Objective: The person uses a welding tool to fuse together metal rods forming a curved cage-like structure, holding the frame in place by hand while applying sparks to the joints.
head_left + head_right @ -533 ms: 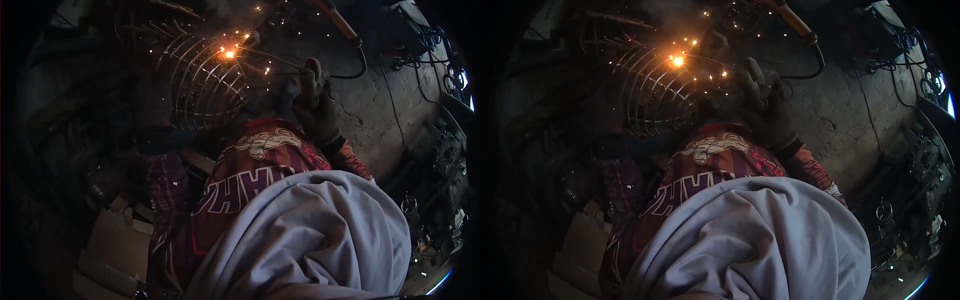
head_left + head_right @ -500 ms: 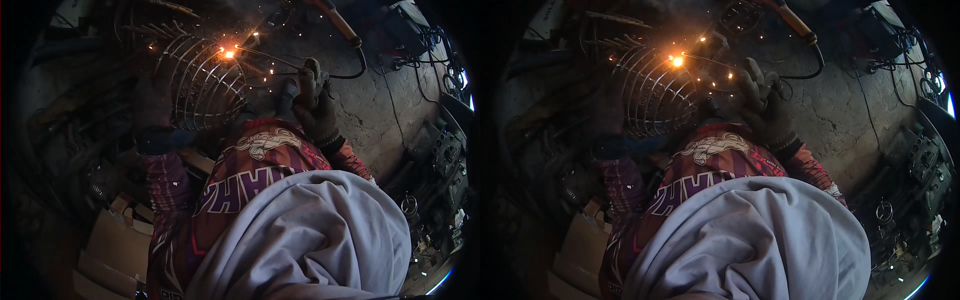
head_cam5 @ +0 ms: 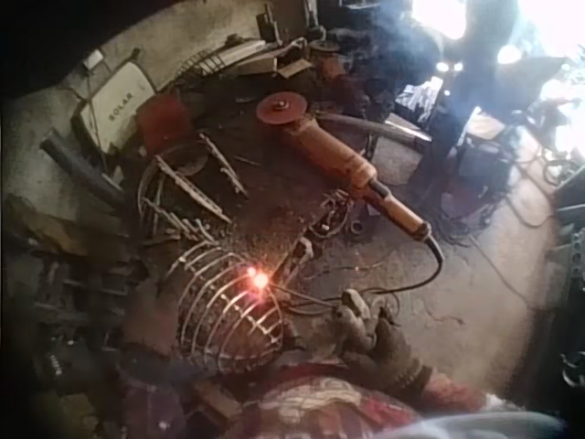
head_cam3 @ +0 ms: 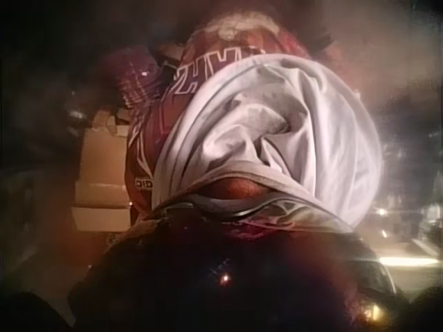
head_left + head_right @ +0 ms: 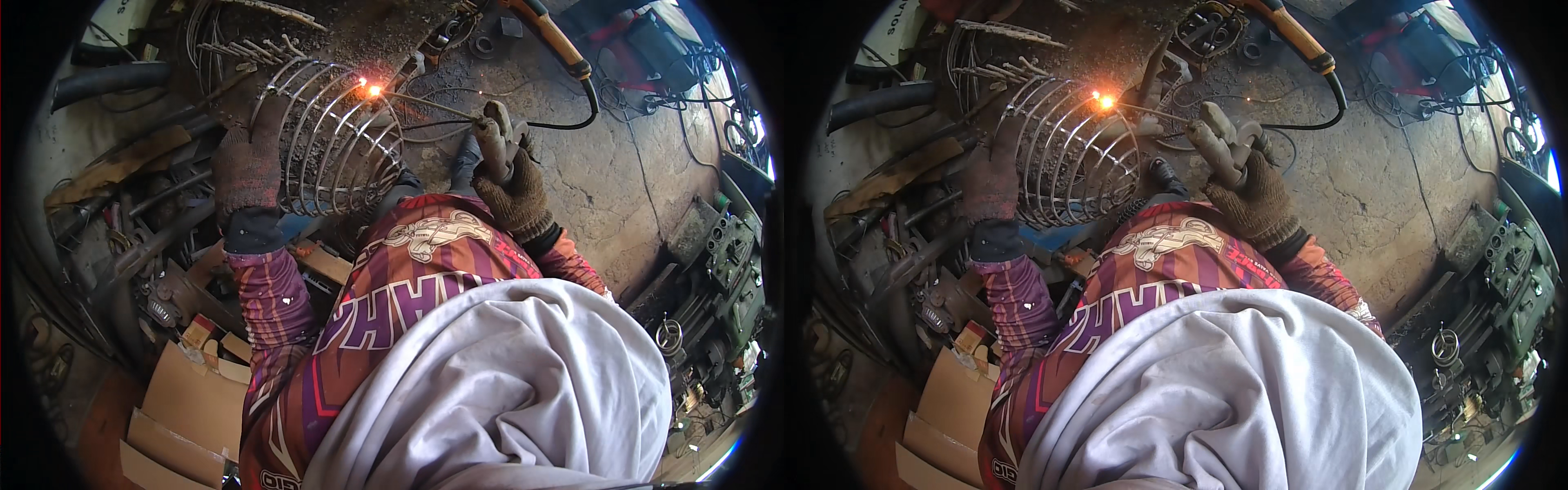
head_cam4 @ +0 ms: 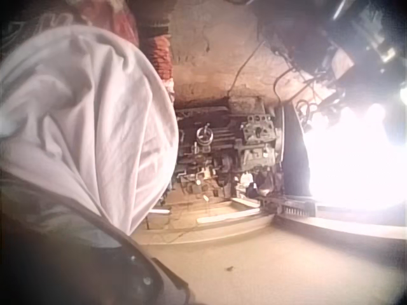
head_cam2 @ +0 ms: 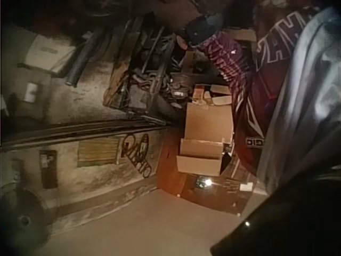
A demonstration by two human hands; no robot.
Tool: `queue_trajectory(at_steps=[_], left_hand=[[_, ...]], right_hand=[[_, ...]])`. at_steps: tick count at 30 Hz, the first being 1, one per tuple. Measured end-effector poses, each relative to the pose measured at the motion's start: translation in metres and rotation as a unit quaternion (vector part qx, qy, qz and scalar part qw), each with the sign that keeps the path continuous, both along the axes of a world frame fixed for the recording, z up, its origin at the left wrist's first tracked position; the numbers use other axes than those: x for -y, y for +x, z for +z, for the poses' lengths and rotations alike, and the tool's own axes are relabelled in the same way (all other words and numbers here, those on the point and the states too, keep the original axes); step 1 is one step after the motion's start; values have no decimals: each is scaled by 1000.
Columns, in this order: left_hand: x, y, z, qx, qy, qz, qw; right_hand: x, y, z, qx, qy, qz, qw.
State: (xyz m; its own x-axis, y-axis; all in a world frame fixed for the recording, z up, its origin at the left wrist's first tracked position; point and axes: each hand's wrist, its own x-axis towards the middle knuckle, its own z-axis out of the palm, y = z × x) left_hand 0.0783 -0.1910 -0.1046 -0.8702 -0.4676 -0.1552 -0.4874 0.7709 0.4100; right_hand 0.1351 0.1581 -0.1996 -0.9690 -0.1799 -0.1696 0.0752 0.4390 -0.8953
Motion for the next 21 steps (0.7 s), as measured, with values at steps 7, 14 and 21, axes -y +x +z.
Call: queue_trajectory(at_steps=[7, 14, 21], left_hand=[[9, 12, -2, 29, -49, -11, 998], [8, 20, -3, 8, -49, -32, 998], [10, 17, -1, 7, -43, -38, 998]], right_hand=[[4, -11, 10, -95, 51, 97, 989], [2, -10, 4, -76, -17, 62, 995], [-1, -8, 0, -84, 42, 89, 992]])
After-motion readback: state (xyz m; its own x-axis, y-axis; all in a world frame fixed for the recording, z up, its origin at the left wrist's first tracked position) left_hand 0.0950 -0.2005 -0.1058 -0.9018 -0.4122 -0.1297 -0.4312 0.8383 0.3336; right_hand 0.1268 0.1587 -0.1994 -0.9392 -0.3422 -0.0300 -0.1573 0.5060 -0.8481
